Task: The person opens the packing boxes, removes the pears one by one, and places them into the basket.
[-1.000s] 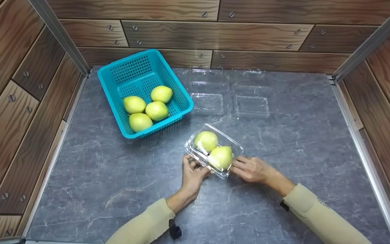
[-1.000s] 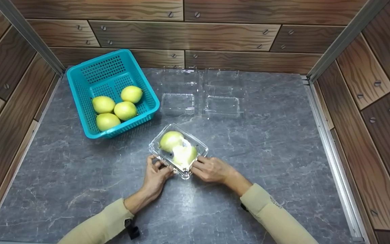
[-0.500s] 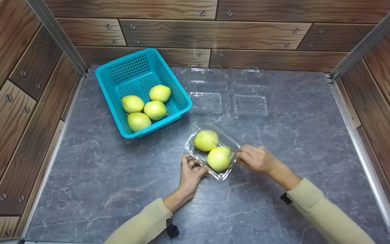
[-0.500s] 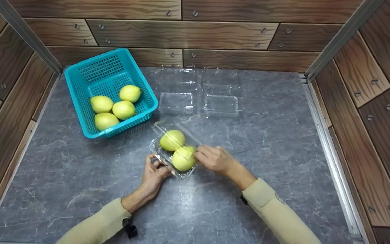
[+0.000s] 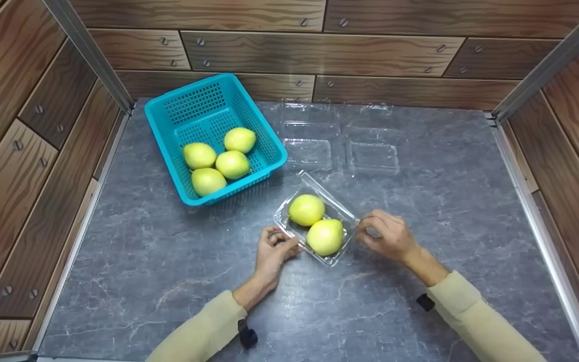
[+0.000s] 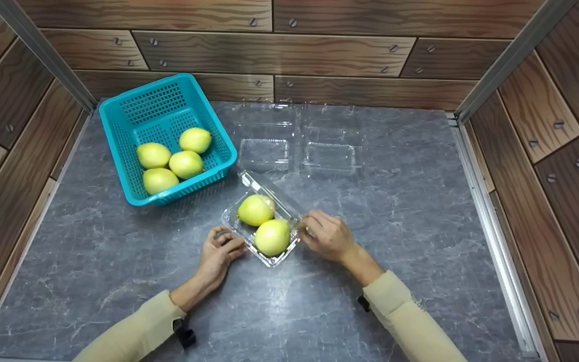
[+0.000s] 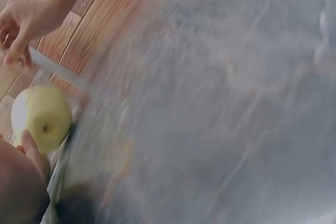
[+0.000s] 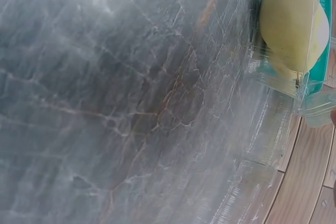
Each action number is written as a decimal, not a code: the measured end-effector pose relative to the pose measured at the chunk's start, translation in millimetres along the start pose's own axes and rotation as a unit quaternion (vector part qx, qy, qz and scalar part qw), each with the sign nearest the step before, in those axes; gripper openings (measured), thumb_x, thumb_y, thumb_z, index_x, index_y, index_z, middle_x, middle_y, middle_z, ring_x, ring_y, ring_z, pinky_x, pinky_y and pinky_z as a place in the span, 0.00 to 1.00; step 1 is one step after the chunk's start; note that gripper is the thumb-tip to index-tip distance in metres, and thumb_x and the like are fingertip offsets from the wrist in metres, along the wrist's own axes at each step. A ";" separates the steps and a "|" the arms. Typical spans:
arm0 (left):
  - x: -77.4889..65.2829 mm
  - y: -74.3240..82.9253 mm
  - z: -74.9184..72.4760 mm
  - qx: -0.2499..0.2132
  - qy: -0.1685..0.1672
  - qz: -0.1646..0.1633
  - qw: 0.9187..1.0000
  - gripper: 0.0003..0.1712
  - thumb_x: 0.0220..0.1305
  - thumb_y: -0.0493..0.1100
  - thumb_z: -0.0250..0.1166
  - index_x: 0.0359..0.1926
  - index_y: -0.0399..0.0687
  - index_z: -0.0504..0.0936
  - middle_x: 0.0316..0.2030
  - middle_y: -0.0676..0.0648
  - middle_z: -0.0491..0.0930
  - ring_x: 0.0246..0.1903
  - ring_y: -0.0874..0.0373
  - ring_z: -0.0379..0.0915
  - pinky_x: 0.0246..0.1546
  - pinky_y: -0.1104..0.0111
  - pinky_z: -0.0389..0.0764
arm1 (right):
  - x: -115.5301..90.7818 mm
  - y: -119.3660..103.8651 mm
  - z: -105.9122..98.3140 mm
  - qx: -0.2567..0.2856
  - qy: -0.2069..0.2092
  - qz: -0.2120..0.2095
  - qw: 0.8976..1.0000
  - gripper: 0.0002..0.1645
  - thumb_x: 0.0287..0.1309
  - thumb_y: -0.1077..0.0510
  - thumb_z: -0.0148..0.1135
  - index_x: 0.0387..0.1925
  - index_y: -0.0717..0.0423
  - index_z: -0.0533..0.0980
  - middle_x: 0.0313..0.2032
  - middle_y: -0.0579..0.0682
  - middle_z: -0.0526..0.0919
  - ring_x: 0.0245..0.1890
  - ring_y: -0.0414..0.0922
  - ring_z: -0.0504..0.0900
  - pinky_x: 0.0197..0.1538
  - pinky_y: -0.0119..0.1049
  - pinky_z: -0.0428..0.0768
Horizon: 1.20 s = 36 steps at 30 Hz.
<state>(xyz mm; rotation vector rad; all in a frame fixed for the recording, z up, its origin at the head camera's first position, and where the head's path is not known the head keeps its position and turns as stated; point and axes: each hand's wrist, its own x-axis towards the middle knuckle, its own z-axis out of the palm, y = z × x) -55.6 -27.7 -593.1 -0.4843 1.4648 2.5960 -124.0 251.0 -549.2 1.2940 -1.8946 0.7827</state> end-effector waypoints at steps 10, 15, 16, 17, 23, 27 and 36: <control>26.9 28.4 -15.3 0.044 0.001 -0.020 0.999 0.24 0.64 0.29 0.68 0.58 0.34 0.69 0.33 0.51 0.75 0.28 0.61 0.82 0.34 0.69 0.91 | -5.7 0.5 2.1 0.049 0.044 0.065 0.996 0.08 0.64 0.65 0.64 0.29 0.65 0.79 0.26 0.55 0.83 0.25 0.47 0.84 0.37 0.25 0.88; 40.2 38.3 -21.8 0.082 -0.017 -0.016 0.996 0.22 0.64 0.30 0.70 0.56 0.32 0.73 0.33 0.51 0.76 0.28 0.61 0.80 0.31 0.70 0.89 | -8.5 0.8 3.3 0.079 0.063 0.098 0.990 0.07 0.62 0.67 0.66 0.29 0.68 0.79 0.26 0.58 0.83 0.26 0.48 0.84 0.43 0.20 0.87; 42.9 40.2 -22.7 0.088 -0.018 -0.014 0.996 0.22 0.63 0.31 0.70 0.56 0.32 0.74 0.33 0.51 0.77 0.27 0.62 0.80 0.31 0.70 0.89 | -9.0 0.7 3.5 0.085 0.069 0.106 0.988 0.05 0.59 0.69 0.67 0.29 0.68 0.79 0.26 0.58 0.83 0.26 0.48 0.83 0.44 0.19 0.87; 45.9 41.9 -23.6 0.091 -0.018 -0.011 0.996 0.22 0.63 0.31 0.70 0.56 0.31 0.75 0.33 0.51 0.78 0.27 0.62 0.79 0.30 0.71 0.89 | -9.5 0.5 3.8 0.092 0.075 0.114 0.986 0.04 0.56 0.71 0.68 0.29 0.69 0.79 0.26 0.59 0.82 0.26 0.49 0.84 0.44 0.19 0.87; 61.8 53.9 -25.9 0.110 -0.013 -0.003 0.994 0.23 0.63 0.30 0.69 0.58 0.26 0.76 0.30 0.52 0.81 0.24 0.63 0.79 0.27 0.72 0.87 | -12.1 -2.5 6.8 0.102 0.118 0.169 0.973 0.15 0.34 0.82 0.69 0.29 0.69 0.80 0.28 0.58 0.84 0.30 0.45 0.85 0.43 0.20 0.87; 71.6 60.7 -24.8 0.130 -0.021 -0.010 0.991 0.25 0.64 0.31 0.69 0.60 0.26 0.76 0.30 0.53 0.83 0.24 0.63 0.78 0.25 0.73 0.84 | -13.7 -4.9 8.2 0.111 0.138 0.209 0.962 0.16 0.34 0.83 0.69 0.29 0.69 0.80 0.28 0.59 0.84 0.34 0.37 0.86 0.42 0.22 0.88; 93.4 69.6 -14.3 0.204 -0.040 -0.030 0.978 0.26 0.63 0.33 0.70 0.61 0.29 0.80 0.35 0.51 0.83 0.28 0.64 0.80 0.30 0.75 0.85 | -19.7 -8.1 9.7 0.096 0.147 0.279 0.944 0.16 0.38 0.83 0.72 0.30 0.71 0.78 0.28 0.61 0.84 0.37 0.27 0.85 0.40 0.23 0.89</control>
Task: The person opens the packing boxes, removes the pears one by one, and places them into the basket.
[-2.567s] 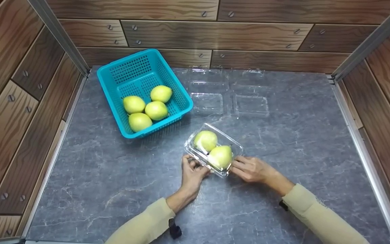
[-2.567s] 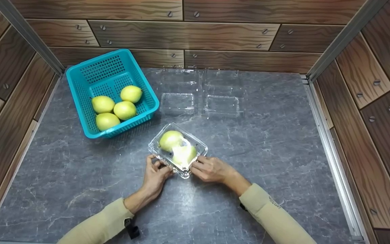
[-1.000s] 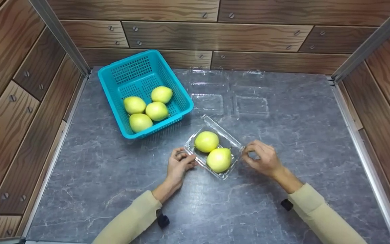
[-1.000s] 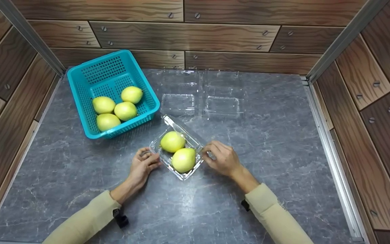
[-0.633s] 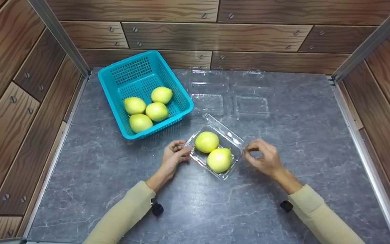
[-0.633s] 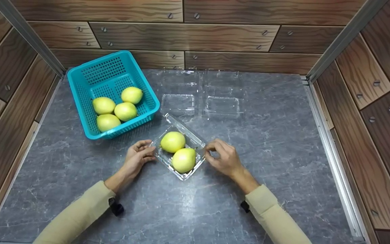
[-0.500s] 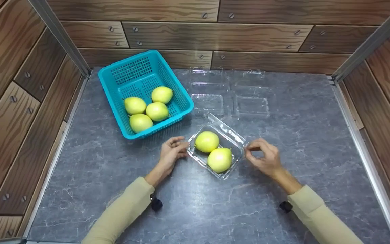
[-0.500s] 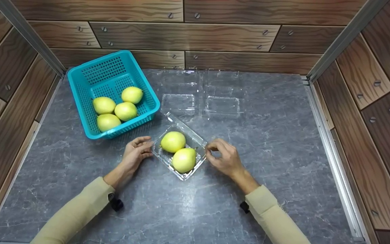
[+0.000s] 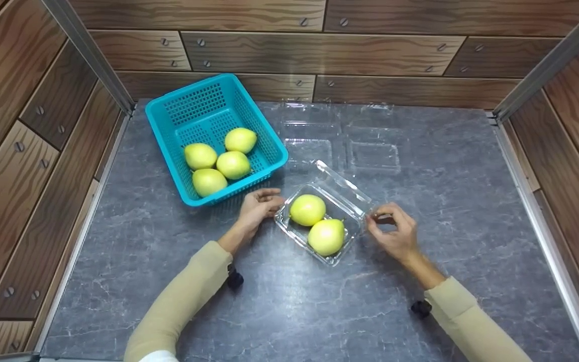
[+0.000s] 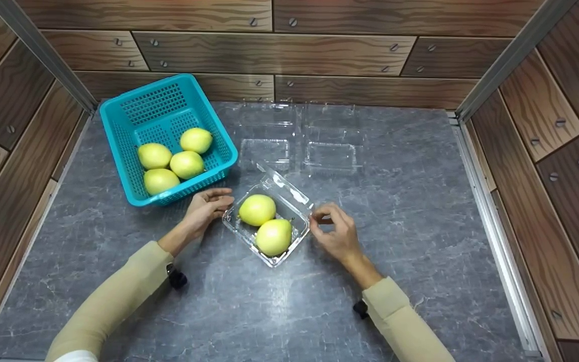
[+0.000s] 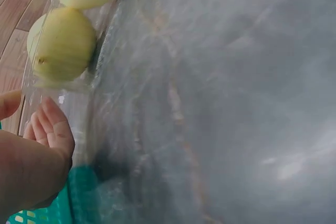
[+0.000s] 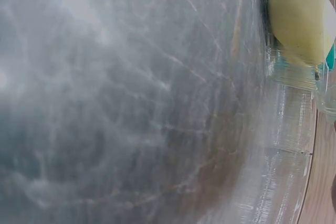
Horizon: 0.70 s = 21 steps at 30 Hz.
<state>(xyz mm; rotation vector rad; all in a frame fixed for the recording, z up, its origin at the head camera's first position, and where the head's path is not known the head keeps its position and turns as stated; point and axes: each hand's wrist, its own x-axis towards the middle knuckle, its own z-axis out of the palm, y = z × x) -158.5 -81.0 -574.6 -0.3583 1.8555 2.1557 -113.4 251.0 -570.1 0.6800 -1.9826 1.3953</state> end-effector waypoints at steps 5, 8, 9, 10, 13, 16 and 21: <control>9.4 6.1 5.3 0.022 -0.010 -0.001 1.000 0.26 0.62 0.34 0.70 0.61 0.31 0.81 0.37 0.50 0.83 0.29 0.63 0.80 0.30 0.76 0.84 | -3.5 2.2 0.1 0.002 0.013 0.035 0.999 0.15 0.40 0.83 0.72 0.29 0.72 0.77 0.27 0.62 0.83 0.37 0.25 0.84 0.39 0.21 0.88; 14.4 8.6 8.3 0.036 -0.015 0.000 0.999 0.26 0.61 0.34 0.70 0.61 0.32 0.81 0.38 0.49 0.84 0.29 0.62 0.81 0.30 0.76 0.84 | -4.4 3.3 1.1 0.007 0.019 0.043 0.999 0.14 0.41 0.84 0.72 0.29 0.73 0.77 0.27 0.63 0.82 0.37 0.26 0.85 0.38 0.21 0.88; 15.7 9.8 9.2 0.040 -0.016 0.000 0.999 0.26 0.61 0.34 0.70 0.61 0.32 0.81 0.38 0.49 0.84 0.30 0.62 0.81 0.30 0.76 0.84 | -4.7 3.8 1.6 0.009 0.021 0.043 0.999 0.14 0.41 0.84 0.72 0.29 0.73 0.77 0.27 0.63 0.82 0.37 0.26 0.85 0.38 0.22 0.88; 17.2 10.8 10.2 0.044 -0.017 0.000 0.999 0.26 0.61 0.35 0.70 0.61 0.33 0.82 0.39 0.48 0.84 0.31 0.62 0.81 0.31 0.76 0.84 | -4.9 4.2 2.1 0.009 0.022 0.043 0.999 0.14 0.41 0.84 0.72 0.29 0.73 0.77 0.27 0.63 0.82 0.37 0.26 0.85 0.38 0.22 0.88; 21.6 13.8 13.1 0.054 -0.019 -0.003 0.998 0.26 0.62 0.36 0.71 0.61 0.34 0.82 0.40 0.48 0.85 0.32 0.60 0.82 0.33 0.74 0.85 | -6.0 5.5 3.5 0.010 0.026 0.043 0.999 0.14 0.41 0.84 0.71 0.29 0.74 0.76 0.27 0.64 0.82 0.37 0.26 0.85 0.39 0.23 0.89; 25.2 16.0 16.1 0.051 -0.027 -0.007 0.998 0.26 0.63 0.36 0.72 0.62 0.33 0.81 0.39 0.49 0.84 0.31 0.59 0.81 0.33 0.74 0.85 | -7.4 6.6 4.4 0.009 0.031 0.042 0.999 0.14 0.41 0.84 0.71 0.29 0.74 0.76 0.27 0.64 0.82 0.37 0.25 0.85 0.39 0.22 0.88; 28.1 17.7 20.4 0.054 -0.042 -0.007 0.998 0.26 0.64 0.35 0.72 0.62 0.32 0.81 0.38 0.50 0.84 0.30 0.60 0.80 0.30 0.75 0.84 | -7.8 6.3 5.6 0.015 0.034 0.044 0.998 0.14 0.41 0.84 0.70 0.29 0.74 0.76 0.26 0.64 0.81 0.37 0.26 0.85 0.39 0.22 0.88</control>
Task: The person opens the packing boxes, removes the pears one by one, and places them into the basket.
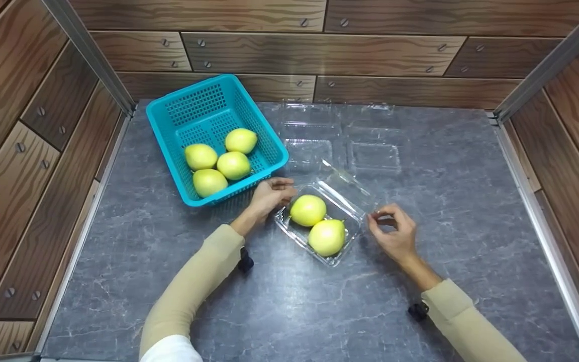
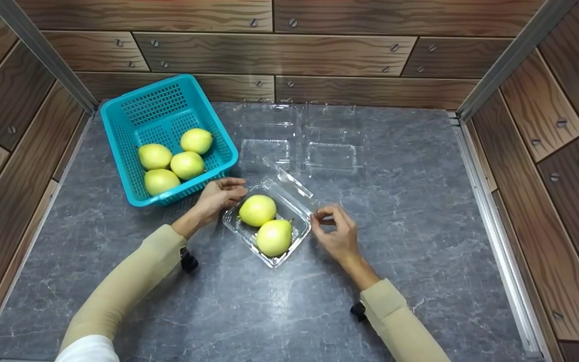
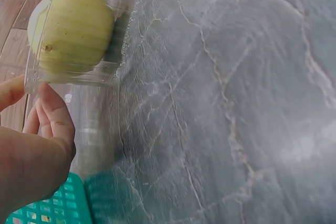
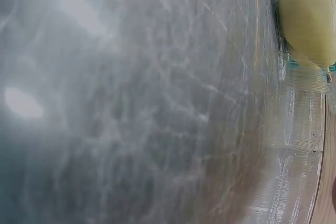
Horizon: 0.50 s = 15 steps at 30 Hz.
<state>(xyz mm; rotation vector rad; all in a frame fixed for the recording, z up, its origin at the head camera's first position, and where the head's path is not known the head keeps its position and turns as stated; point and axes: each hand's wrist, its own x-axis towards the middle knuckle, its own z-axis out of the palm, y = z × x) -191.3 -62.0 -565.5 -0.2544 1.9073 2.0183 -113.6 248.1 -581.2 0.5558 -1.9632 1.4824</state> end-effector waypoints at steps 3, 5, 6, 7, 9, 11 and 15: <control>1.1 0.4 1.6 0.007 0.000 0.002 1.000 0.25 0.64 0.35 0.72 0.61 0.32 0.82 0.38 0.50 0.84 0.30 0.60 0.79 0.30 0.75 0.83 | 0.2 0.0 0.2 0.003 -0.001 0.002 1.000 0.13 0.41 0.84 0.70 0.29 0.75 0.76 0.26 0.65 0.81 0.37 0.26 0.85 0.39 0.22 0.88; 2.0 -0.1 2.6 0.005 0.004 0.004 1.000 0.24 0.63 0.34 0.71 0.60 0.32 0.82 0.37 0.50 0.83 0.29 0.61 0.78 0.29 0.75 0.83 | 0.1 0.2 0.4 0.005 0.000 0.004 1.000 0.13 0.41 0.85 0.70 0.29 0.75 0.76 0.26 0.65 0.81 0.37 0.26 0.85 0.39 0.22 0.88; 2.6 -0.7 2.8 0.005 0.006 0.005 1.000 0.24 0.63 0.33 0.71 0.59 0.32 0.82 0.36 0.50 0.83 0.28 0.62 0.78 0.29 0.76 0.83 | 0.1 0.4 0.4 0.005 0.000 0.003 1.000 0.13 0.41 0.85 0.70 0.29 0.75 0.76 0.27 0.65 0.81 0.37 0.26 0.85 0.39 0.22 0.88; 3.2 -1.2 3.0 0.005 0.008 0.005 1.000 0.23 0.62 0.33 0.71 0.59 0.32 0.82 0.36 0.50 0.83 0.28 0.62 0.78 0.28 0.76 0.83 | 0.0 0.5 0.5 0.005 0.001 0.002 1.000 0.13 0.42 0.84 0.70 0.29 0.75 0.76 0.27 0.65 0.81 0.37 0.26 0.85 0.39 0.22 0.88; 4.4 -2.3 2.8 0.006 0.011 0.005 1.000 0.23 0.62 0.32 0.71 0.58 0.33 0.83 0.36 0.50 0.84 0.28 0.62 0.78 0.28 0.76 0.83 | 0.0 0.7 0.7 0.006 0.002 0.004 1.000 0.14 0.42 0.84 0.70 0.30 0.75 0.76 0.27 0.65 0.82 0.37 0.26 0.85 0.39 0.23 0.89; 5.0 -2.7 2.2 0.008 0.010 0.005 1.000 0.23 0.61 0.31 0.71 0.58 0.33 0.83 0.37 0.50 0.84 0.29 0.62 0.79 0.29 0.76 0.83 | 0.4 0.6 0.9 0.005 0.003 0.008 1.000 0.14 0.42 0.84 0.71 0.30 0.75 0.76 0.27 0.65 0.82 0.37 0.26 0.85 0.39 0.23 0.89; 5.3 -3.0 0.8 0.012 0.001 0.009 1.000 0.22 0.62 0.31 0.71 0.58 0.34 0.83 0.37 0.50 0.84 0.31 0.62 0.80 0.30 0.76 0.84 | 1.7 0.0 1.2 0.002 0.010 0.021 1.000 0.14 0.43 0.84 0.70 0.31 0.75 0.76 0.28 0.66 0.81 0.36 0.26 0.85 0.39 0.22 0.88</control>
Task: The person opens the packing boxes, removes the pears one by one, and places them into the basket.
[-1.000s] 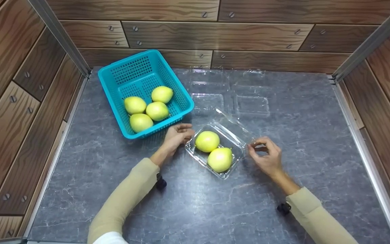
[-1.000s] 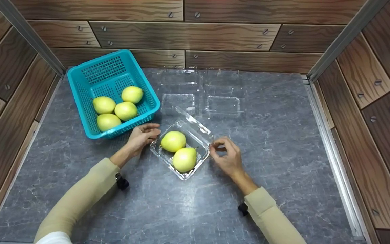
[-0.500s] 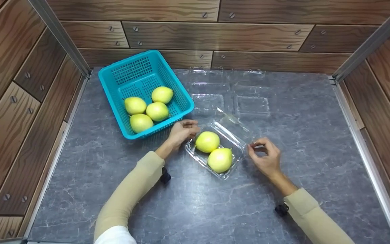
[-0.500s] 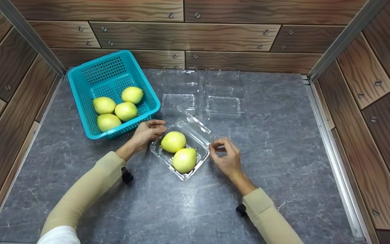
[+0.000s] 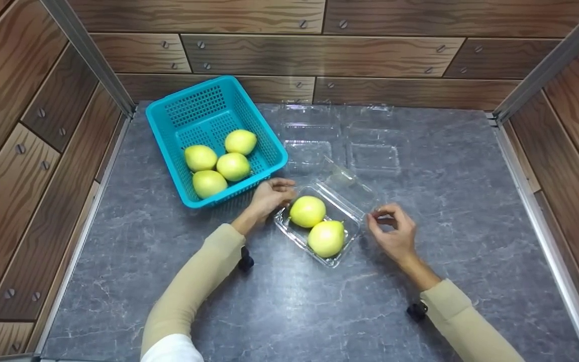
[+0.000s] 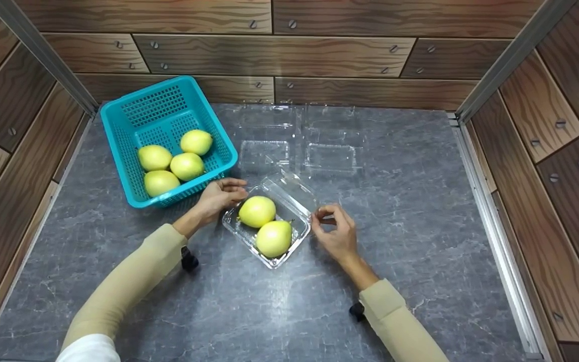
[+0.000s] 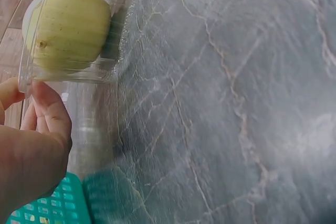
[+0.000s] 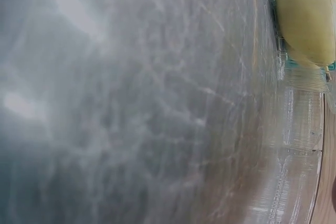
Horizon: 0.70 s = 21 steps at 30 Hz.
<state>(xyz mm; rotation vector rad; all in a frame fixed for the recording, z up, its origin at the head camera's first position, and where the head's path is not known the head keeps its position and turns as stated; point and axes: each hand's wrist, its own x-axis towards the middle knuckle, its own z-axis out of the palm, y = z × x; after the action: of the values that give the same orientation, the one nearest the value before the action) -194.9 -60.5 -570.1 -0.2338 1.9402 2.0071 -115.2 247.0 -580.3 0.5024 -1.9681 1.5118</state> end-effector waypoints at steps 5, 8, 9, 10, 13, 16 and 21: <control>-3.4 -1.6 -2.2 -0.003 -0.010 0.007 1.000 0.22 0.61 0.30 0.72 0.58 0.33 0.84 0.35 0.52 0.84 0.31 0.64 0.80 0.30 0.76 0.84 | 3.1 -0.4 0.6 0.004 0.016 0.032 0.999 0.14 0.45 0.84 0.69 0.34 0.77 0.76 0.30 0.53 0.84 0.35 0.27 0.86 0.37 0.21 0.88; -6.3 -3.7 -3.3 -0.003 -0.020 0.006 1.000 0.23 0.61 0.30 0.72 0.58 0.32 0.83 0.34 0.52 0.84 0.29 0.65 0.80 0.29 0.77 0.83 | 6.3 -0.6 1.1 0.023 0.027 0.064 0.997 0.14 0.47 0.84 0.68 0.36 0.79 0.75 0.32 0.41 0.85 0.34 0.28 0.86 0.36 0.21 0.87; -7.5 -4.3 -3.7 -0.003 -0.023 0.004 1.000 0.23 0.61 0.30 0.73 0.58 0.32 0.83 0.33 0.52 0.84 0.29 0.66 0.80 0.28 0.77 0.83 | 7.5 -0.8 1.4 0.031 0.031 0.074 0.996 0.14 0.47 0.84 0.67 0.37 0.80 0.75 0.33 0.38 0.84 0.34 0.28 0.86 0.35 0.21 0.87; -8.8 -4.9 -4.2 -0.003 -0.026 0.002 1.000 0.23 0.61 0.30 0.72 0.58 0.32 0.83 0.33 0.52 0.85 0.28 0.66 0.80 0.28 0.77 0.84 | 8.6 -0.7 1.4 0.038 0.033 0.084 0.995 0.14 0.48 0.84 0.67 0.38 0.81 0.74 0.33 0.36 0.84 0.34 0.29 0.85 0.35 0.21 0.87; -12.7 -6.2 -5.7 -0.004 -0.035 -0.006 0.999 0.24 0.61 0.29 0.73 0.59 0.31 0.83 0.34 0.51 0.86 0.27 0.66 0.81 0.27 0.76 0.85 | 11.6 0.5 1.4 0.047 0.034 0.103 0.993 0.16 0.50 0.84 0.66 0.41 0.82 0.73 0.33 0.35 0.83 0.33 0.29 0.85 0.34 0.19 0.85; -15.9 -7.4 -7.5 -0.007 -0.045 -0.018 0.999 0.25 0.61 0.29 0.72 0.60 0.32 0.83 0.36 0.49 0.88 0.27 0.64 0.83 0.27 0.75 0.87 | 14.6 2.0 0.8 0.053 0.031 0.115 0.991 0.17 0.51 0.84 0.66 0.43 0.83 0.72 0.34 0.36 0.82 0.33 0.29 0.84 0.32 0.18 0.84; -20.3 -8.5 -9.9 0.009 -0.065 -0.035 0.997 0.24 0.63 0.30 0.72 0.60 0.35 0.83 0.37 0.49 0.89 0.26 0.63 0.83 0.28 0.73 0.87 | 20.5 5.1 -0.5 0.065 0.025 0.138 0.988 0.17 0.53 0.83 0.65 0.45 0.84 0.71 0.34 0.38 0.82 0.33 0.31 0.84 0.33 0.19 0.85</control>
<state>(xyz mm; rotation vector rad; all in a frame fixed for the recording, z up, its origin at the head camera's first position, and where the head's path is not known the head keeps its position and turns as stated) -174.2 -72.9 -571.5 -0.1612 1.8436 1.9115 -133.6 250.2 -570.4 0.2483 -1.9692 1.8138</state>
